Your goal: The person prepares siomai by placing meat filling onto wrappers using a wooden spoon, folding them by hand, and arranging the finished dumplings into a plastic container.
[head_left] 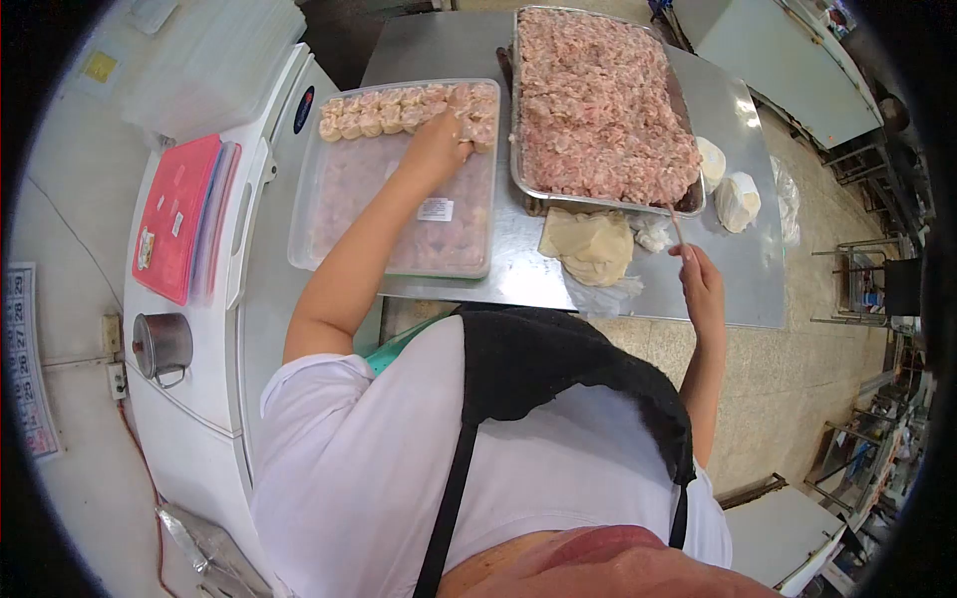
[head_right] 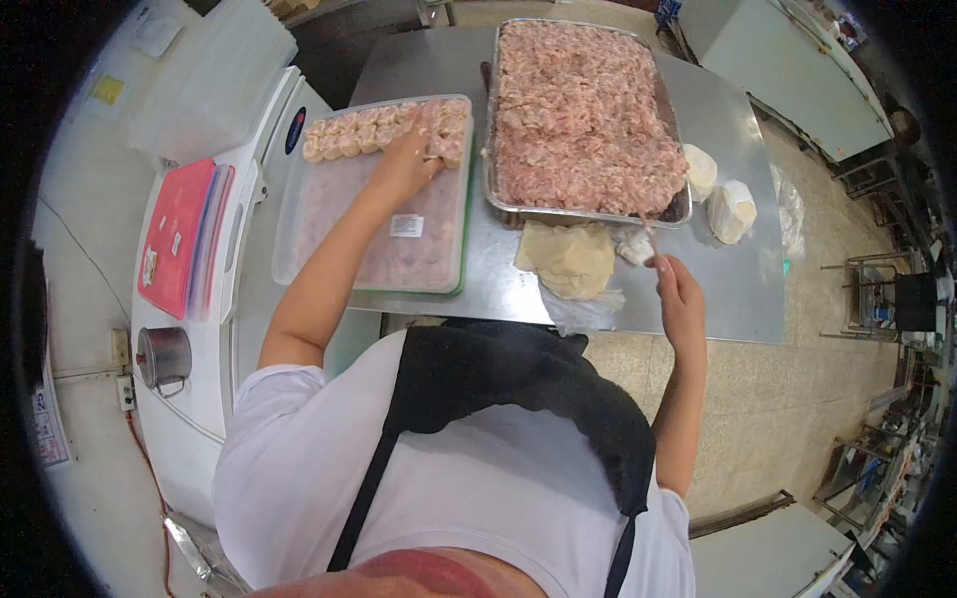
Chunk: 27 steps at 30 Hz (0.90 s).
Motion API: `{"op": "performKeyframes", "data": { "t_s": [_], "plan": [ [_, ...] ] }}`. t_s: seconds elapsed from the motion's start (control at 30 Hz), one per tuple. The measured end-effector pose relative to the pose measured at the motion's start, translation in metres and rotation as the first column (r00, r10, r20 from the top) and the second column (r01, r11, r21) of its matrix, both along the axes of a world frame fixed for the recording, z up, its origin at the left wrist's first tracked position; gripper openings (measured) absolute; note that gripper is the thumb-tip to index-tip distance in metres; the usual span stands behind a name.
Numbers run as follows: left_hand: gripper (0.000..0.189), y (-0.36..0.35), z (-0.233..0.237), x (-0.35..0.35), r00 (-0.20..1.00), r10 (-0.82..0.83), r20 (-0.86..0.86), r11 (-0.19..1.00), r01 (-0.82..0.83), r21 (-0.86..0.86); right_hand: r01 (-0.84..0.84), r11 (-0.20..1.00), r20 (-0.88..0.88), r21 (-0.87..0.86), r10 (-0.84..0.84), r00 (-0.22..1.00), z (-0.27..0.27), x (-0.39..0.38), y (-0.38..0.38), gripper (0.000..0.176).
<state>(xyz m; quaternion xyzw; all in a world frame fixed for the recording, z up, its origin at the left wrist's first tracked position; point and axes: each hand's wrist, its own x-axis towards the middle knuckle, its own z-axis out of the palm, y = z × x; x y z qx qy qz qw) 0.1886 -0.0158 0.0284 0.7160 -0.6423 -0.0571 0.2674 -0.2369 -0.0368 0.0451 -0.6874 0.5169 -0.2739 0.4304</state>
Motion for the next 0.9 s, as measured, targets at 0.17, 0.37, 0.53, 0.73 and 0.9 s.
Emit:
{"op": "performKeyframes", "data": {
  "t_s": [0.17,0.37,0.53,0.73,0.9],
  "plan": [
    [0.078,0.007,0.027,-0.014,0.981,0.158,-0.115,0.92,-0.103,0.379,-0.254,0.944,-0.355,-0.211,0.168,0.919,0.008,0.004,-0.075,0.039],
    [0.055,0.028,0.049,-0.069,0.968,0.177,0.177,0.984,-0.172,-0.042,-0.577,0.681,-0.804,-0.451,-0.03,0.594,0.042,0.005,-0.205,0.03],
    [0.029,0.02,0.031,-0.171,0.983,-0.035,-0.179,0.999,0.031,-0.024,-0.623,0.541,-0.755,-0.565,-0.033,0.655,0.01,0.042,-0.264,0.015],
    [0.023,0.007,-0.034,-0.221,0.992,-0.024,-0.124,0.992,0.039,0.117,-0.67,0.478,-0.68,-0.568,0.186,0.709,-0.022,0.06,-0.194,0.015],
    [0.019,0.012,-0.046,-0.222,0.977,0.03,-0.21,0.992,-0.002,0.13,-0.747,0.459,-0.767,-0.481,0.193,0.612,0.015,0.031,-0.217,0.012]
  ]
}}
